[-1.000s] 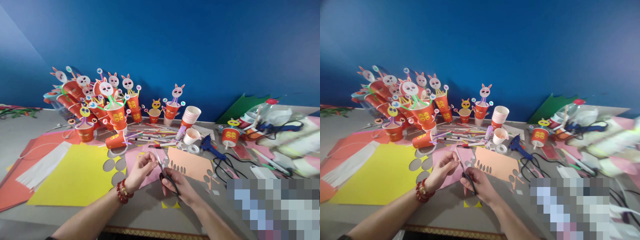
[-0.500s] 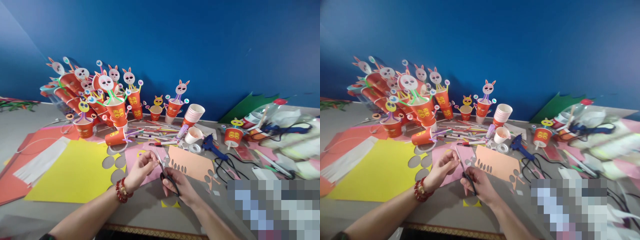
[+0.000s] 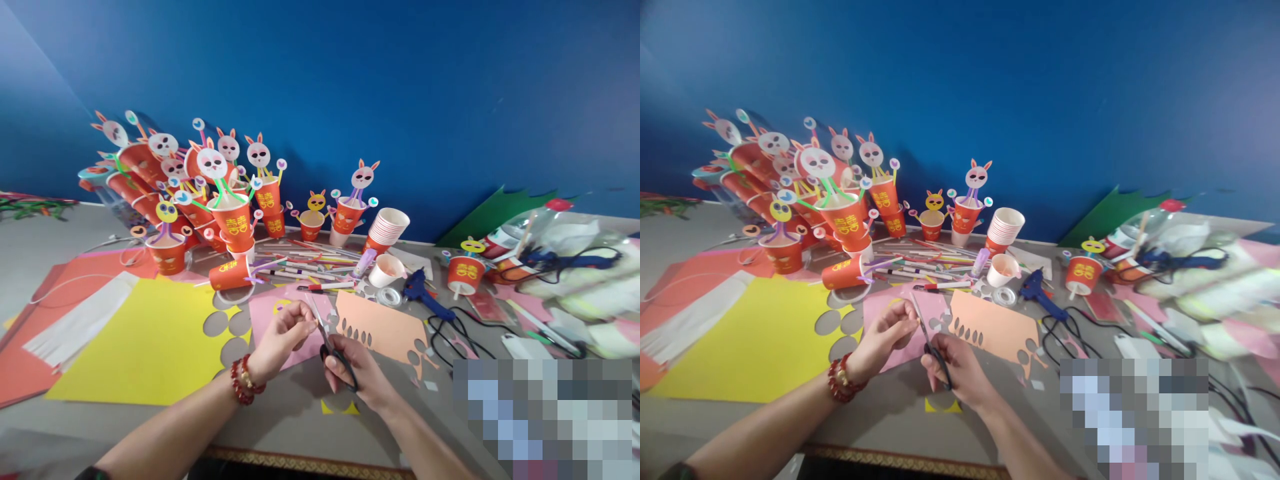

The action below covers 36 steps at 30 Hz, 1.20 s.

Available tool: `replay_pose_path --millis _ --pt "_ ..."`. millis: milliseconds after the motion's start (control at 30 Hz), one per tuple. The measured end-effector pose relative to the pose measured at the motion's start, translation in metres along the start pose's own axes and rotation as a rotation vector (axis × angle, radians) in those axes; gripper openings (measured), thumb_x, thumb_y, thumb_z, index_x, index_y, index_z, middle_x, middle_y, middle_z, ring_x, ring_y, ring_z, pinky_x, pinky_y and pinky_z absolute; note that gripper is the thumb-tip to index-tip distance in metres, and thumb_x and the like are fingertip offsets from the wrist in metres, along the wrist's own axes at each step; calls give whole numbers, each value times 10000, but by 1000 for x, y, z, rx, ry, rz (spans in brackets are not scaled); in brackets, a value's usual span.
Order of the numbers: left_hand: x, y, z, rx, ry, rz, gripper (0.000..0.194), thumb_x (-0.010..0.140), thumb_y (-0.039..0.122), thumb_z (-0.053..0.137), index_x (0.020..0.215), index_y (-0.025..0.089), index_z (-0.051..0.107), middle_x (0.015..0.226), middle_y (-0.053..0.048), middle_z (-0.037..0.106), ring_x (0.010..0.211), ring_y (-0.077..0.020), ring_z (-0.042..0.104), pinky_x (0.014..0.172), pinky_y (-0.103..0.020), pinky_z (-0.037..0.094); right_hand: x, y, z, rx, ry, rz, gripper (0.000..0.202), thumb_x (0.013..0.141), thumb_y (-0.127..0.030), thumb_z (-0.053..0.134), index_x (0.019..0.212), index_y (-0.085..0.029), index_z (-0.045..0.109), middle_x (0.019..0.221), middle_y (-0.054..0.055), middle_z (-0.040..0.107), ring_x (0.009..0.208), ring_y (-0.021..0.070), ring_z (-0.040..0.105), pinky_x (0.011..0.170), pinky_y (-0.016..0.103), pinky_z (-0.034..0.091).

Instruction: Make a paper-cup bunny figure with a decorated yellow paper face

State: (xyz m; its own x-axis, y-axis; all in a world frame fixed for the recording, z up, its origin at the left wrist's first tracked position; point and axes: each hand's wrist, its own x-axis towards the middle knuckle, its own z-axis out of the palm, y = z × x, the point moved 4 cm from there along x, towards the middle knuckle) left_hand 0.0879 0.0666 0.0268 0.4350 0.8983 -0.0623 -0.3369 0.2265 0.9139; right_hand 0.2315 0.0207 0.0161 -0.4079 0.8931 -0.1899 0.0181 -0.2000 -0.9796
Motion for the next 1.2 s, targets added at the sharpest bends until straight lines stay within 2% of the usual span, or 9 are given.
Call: replay_pose_path --millis 133,233,367,467,667,867,1033,1200 --pt "0 3 1 27 -2 -11 362 805 476 723 789 196 494 556 109 346 445 -46 231 437 -195 180 1 3 -3 8 42 1 558 749 -733 671 695 -221 457 459 -56 530 388 96 442 453 227 282" --pt "0 4 4 67 -30 -46 381 788 499 728 791 195 499 559 110 345 443 -47 216 433 -201 167 1 0 -9 43 151 -39 504 741 -653 734 721 -213 489 541 -51 531 465 112 498 487 233 346" --pt "-1 -4 12 172 -196 -142 373 794 503 708 778 175 532 618 66 449 509 -63 310 483 -206 213 -1 -11 -17 19 332 -129 346 754 -494 762 838 -213 577 698 -19 577 595 137 527 555 251 420" --pt "-2 -10 15 247 -268 -189 365 790 485 704 738 168 531 652 38 498 569 -80 367 525 -210 237 -1 -12 -19 -17 366 -141 242 745 -380 747 816 -222 578 729 -10 597 626 149 534 588 262 447" --pt "-2 -13 13 270 -259 -181 273 811 390 684 748 158 554 635 40 525 544 -74 377 522 -208 234 2 -3 -19 7 312 -144 232 715 -326 757 811 -214 577 727 -5 598 637 154 539 596 261 452" --pt "-2 -16 11 217 -184 -120 290 825 414 691 798 161 551 708 9 597 605 -92 469 564 -206 302 2 -4 -15 65 299 -138 327 680 -354 831 819 -219 567 724 -17 599 634 145 555 602 254 459" --pt "-6 -20 14 181 -120 -107 313 850 459 677 844 175 546 718 20 561 581 -86 429 537 -207 280 -2 -12 -19 32 387 -206 304 718 -390 798 811 -227 559 750 8 625 654 167 575 603 274 467" --pt "-8 -19 17 215 -84 -54 313 861 460 654 808 176 533 701 16 542 607 -98 427 546 -212 283 -4 -15 -19 -18 433 -233 251 739 -342 774 818 -222 568 775 21 643 675 176 597 610 278 487"
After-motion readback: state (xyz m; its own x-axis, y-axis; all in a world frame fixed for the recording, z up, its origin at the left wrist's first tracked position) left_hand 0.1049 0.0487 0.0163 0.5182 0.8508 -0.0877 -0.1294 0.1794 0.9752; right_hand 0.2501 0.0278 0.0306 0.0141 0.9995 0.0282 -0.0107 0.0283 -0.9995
